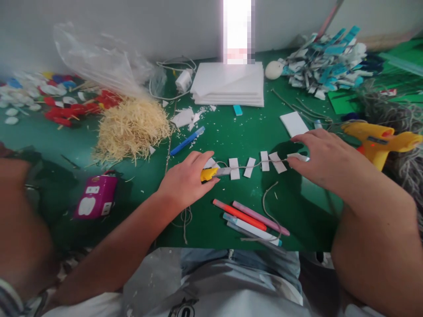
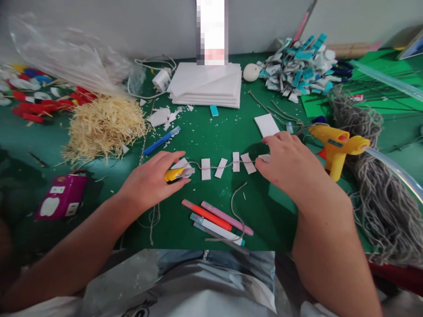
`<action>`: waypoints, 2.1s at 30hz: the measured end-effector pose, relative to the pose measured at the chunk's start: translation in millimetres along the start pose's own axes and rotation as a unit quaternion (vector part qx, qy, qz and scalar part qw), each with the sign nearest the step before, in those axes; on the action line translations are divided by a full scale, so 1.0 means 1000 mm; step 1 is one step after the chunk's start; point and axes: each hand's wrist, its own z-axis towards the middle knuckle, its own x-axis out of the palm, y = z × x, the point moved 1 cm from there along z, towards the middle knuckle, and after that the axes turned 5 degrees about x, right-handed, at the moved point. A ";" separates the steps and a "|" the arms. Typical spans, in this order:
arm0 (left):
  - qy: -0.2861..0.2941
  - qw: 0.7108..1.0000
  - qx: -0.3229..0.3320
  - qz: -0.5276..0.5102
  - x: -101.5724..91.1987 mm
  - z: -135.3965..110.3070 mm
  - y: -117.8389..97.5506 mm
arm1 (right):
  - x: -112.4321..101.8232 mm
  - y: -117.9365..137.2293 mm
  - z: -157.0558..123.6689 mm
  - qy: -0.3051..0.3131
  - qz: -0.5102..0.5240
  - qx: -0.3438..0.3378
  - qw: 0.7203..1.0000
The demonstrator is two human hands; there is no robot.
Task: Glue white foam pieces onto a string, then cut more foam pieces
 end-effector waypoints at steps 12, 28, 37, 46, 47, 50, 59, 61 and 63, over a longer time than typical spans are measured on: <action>-0.058 0.995 0.078 0.031 -0.018 0.008 0.013 | -0.002 -0.024 0.000 0.090 -0.011 -0.034 0.995; -0.072 0.988 0.130 0.035 -0.059 0.115 0.027 | -0.003 0.015 -0.007 0.142 -0.008 -0.040 0.989; -0.190 0.947 0.049 -0.256 -0.055 0.109 0.029 | -0.013 0.024 -0.005 0.117 0.059 -0.012 0.991; -0.131 0.747 0.022 -0.651 -0.015 0.041 -0.042 | -0.012 0.058 -0.021 0.198 0.505 -0.102 0.834; -0.116 0.730 0.026 -0.673 -0.011 0.040 -0.047 | -0.008 0.064 -0.024 0.222 0.543 -0.103 0.803; -0.078 0.687 0.031 -0.722 -0.004 0.040 -0.056 | 0.002 0.076 -0.028 0.256 0.594 -0.079 0.759; -0.040 0.669 0.038 -0.741 0.006 0.033 -0.063 | 0.014 0.084 -0.026 0.294 0.652 -0.036 0.697; -0.026 0.667 0.042 -0.743 0.009 0.032 -0.064 | 0.014 0.085 -0.026 0.304 0.666 -0.015 0.681; -0.011 0.667 0.046 -0.744 0.011 0.031 -0.064 | 0.015 0.086 -0.027 0.310 0.671 0.005 0.673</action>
